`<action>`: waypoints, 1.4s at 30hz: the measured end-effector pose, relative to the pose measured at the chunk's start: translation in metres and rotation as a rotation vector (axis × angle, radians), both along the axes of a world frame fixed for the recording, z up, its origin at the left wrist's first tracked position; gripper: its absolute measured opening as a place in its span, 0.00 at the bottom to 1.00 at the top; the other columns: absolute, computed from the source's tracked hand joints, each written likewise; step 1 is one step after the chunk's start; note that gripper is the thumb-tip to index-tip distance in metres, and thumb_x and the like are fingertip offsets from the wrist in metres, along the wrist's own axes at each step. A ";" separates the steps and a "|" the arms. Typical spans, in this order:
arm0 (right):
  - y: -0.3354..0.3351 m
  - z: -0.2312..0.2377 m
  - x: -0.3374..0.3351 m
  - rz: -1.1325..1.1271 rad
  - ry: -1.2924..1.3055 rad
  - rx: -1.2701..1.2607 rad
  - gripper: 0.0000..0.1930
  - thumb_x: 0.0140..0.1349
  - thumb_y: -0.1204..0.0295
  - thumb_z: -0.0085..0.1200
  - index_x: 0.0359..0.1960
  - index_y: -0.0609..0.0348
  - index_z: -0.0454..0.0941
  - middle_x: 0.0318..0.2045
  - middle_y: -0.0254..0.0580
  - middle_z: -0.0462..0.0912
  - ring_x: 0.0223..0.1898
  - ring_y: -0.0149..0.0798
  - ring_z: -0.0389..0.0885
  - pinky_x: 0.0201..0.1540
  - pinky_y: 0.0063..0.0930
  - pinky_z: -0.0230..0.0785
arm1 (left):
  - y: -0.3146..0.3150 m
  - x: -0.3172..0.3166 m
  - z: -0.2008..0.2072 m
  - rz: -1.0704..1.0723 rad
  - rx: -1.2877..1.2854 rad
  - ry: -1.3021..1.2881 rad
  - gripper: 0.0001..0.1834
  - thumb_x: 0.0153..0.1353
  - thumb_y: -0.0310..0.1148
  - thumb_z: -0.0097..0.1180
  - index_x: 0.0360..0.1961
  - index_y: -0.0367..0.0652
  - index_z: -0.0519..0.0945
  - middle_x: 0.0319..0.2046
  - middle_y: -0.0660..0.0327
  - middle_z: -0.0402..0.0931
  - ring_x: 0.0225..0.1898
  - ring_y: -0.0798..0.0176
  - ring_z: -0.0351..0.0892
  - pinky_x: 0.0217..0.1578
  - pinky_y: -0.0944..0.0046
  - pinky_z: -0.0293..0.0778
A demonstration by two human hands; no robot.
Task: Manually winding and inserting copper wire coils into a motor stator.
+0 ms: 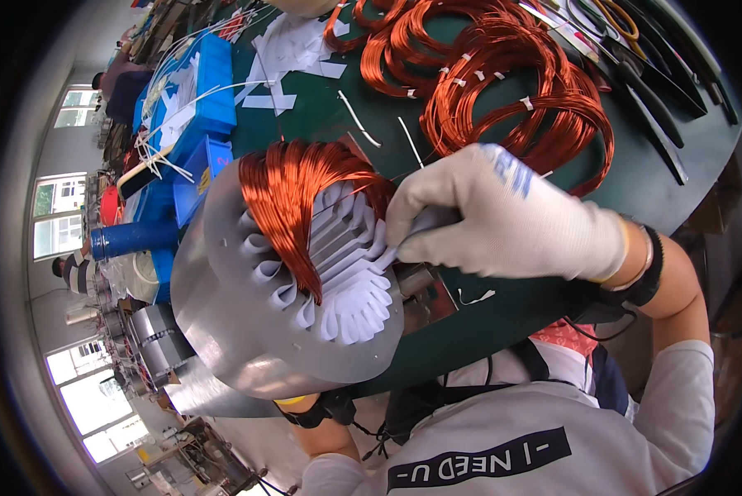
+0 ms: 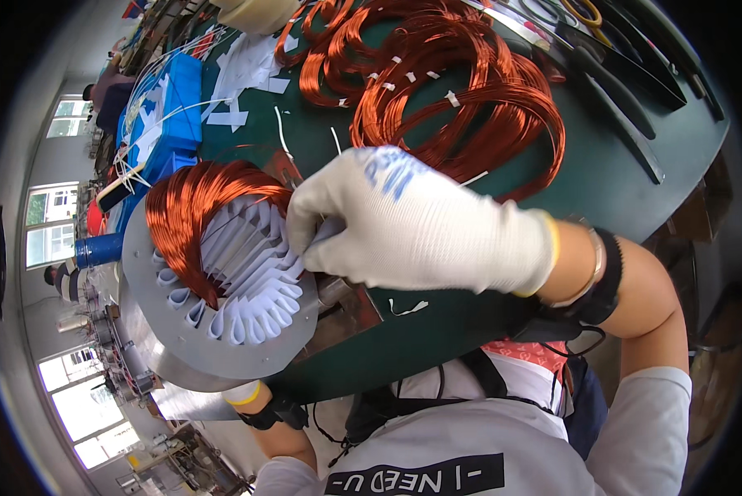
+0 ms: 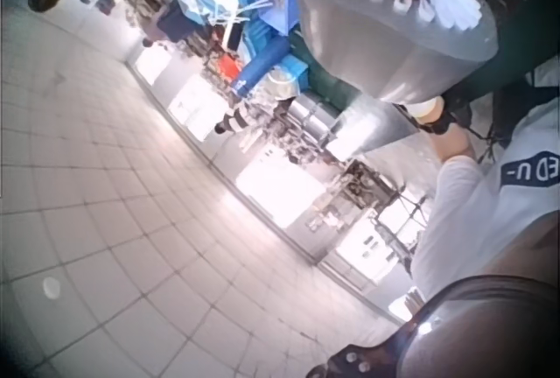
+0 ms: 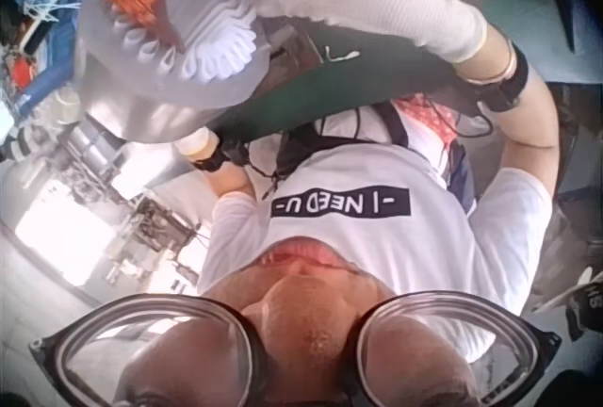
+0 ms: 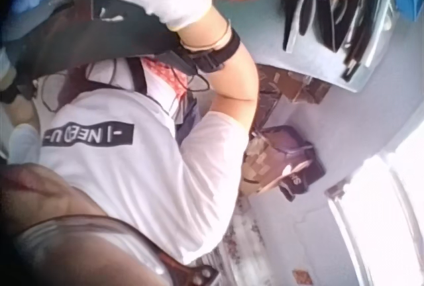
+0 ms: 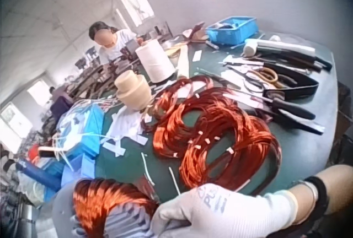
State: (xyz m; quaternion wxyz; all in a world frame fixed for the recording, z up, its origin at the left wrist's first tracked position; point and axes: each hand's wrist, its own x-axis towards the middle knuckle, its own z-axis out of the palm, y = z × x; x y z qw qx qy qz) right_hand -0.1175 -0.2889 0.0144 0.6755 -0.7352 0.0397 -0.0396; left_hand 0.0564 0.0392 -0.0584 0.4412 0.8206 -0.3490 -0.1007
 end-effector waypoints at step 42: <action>0.007 -0.007 -0.017 -0.132 -0.439 -0.880 0.13 0.53 0.74 0.56 0.40 0.47 0.86 0.16 0.38 0.76 0.17 0.43 0.77 0.25 0.35 0.67 | -0.011 -0.067 0.054 0.087 -0.180 -0.189 0.52 0.49 0.75 0.57 0.53 0.32 0.74 0.48 0.55 0.77 0.47 0.60 0.77 0.49 0.59 0.73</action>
